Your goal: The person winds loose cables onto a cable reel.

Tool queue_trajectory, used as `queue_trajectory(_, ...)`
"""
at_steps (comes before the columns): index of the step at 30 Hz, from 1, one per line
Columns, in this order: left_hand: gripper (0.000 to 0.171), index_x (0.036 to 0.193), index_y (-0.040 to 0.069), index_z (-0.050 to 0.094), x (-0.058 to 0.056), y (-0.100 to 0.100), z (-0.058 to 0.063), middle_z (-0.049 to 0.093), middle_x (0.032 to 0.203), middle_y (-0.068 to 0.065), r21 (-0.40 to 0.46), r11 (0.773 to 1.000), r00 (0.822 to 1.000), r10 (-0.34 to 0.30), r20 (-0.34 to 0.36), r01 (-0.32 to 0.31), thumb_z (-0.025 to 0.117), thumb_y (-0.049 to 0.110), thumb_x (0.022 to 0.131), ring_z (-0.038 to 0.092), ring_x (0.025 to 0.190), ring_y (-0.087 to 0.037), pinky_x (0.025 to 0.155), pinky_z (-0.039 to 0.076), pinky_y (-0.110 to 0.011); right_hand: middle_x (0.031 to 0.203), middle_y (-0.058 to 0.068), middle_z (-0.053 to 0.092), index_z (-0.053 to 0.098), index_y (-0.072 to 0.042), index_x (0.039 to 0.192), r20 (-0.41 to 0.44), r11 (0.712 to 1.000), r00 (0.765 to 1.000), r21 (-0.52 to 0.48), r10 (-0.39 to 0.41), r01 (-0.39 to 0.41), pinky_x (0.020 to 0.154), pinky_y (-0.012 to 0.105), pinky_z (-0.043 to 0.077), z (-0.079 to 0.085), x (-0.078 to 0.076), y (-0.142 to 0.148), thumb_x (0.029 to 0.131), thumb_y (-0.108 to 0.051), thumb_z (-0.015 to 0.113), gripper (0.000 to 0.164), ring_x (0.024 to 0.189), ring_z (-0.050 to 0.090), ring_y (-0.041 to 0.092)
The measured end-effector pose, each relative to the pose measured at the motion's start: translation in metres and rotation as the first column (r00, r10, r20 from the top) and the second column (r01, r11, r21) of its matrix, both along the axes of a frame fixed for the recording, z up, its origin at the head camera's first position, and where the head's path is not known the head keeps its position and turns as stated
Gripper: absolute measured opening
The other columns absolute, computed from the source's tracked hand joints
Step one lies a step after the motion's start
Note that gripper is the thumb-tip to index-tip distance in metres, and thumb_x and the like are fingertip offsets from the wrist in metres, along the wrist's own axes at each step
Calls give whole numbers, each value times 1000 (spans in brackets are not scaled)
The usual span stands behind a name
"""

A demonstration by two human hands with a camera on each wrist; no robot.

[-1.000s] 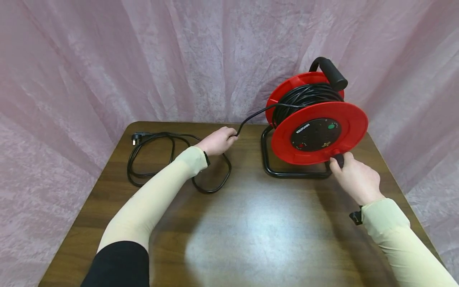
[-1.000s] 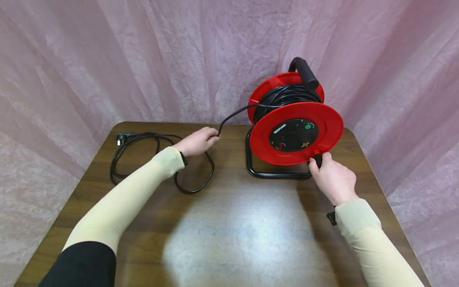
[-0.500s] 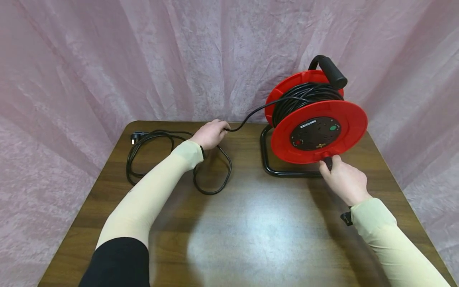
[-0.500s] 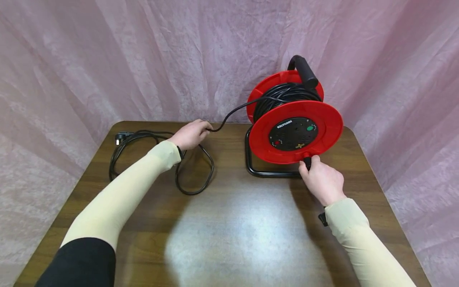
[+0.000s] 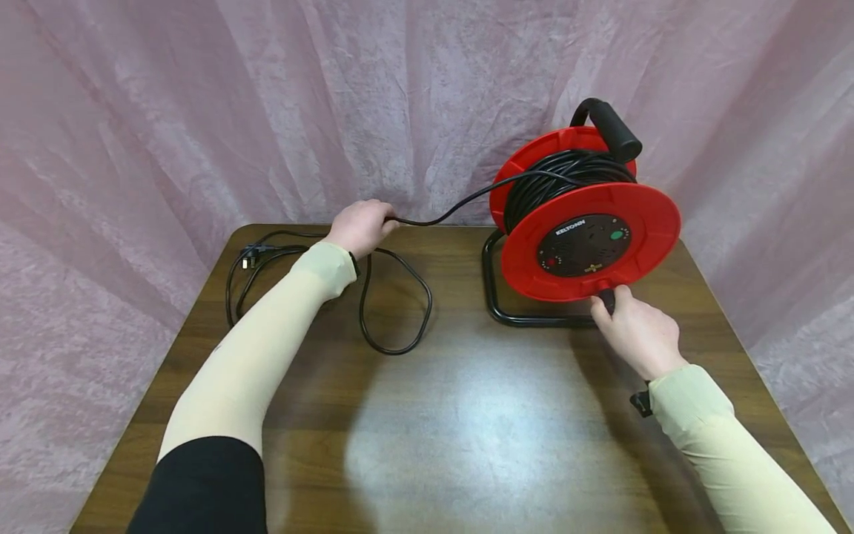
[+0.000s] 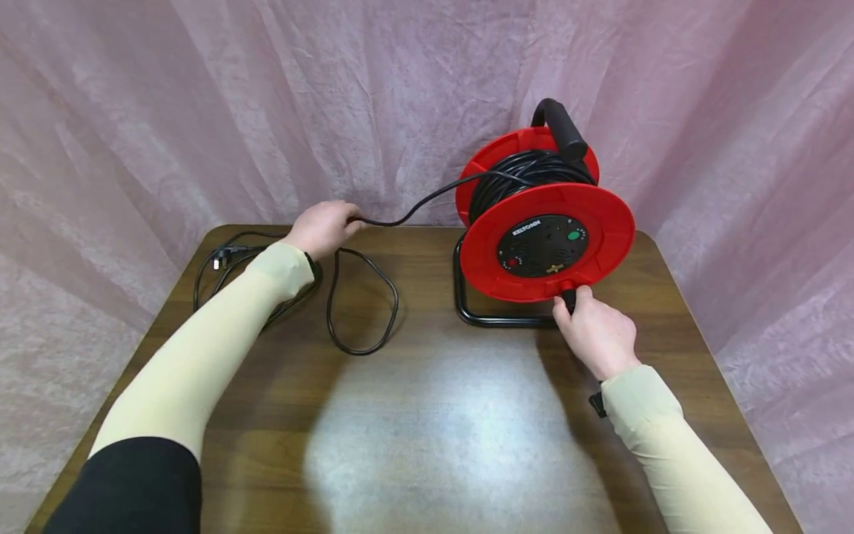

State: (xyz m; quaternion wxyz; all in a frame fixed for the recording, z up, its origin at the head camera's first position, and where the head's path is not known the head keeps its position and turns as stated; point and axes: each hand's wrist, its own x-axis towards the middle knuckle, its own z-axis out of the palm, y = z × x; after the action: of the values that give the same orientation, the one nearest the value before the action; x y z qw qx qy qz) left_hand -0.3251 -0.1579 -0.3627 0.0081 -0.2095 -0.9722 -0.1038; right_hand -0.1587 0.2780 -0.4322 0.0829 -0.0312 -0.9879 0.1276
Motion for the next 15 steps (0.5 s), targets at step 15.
queue_trajectory(15,39,118,10,58,5,-24,21,64,93,-5,143,977,986,147,82,-158,37,42,108,57,77,-24,68,45,-41,67,17,60,53,-1,94,41,999,999,-28,27,-26,40,47,38,-5,-1,-15,102,-49,39,51,59,57,41)
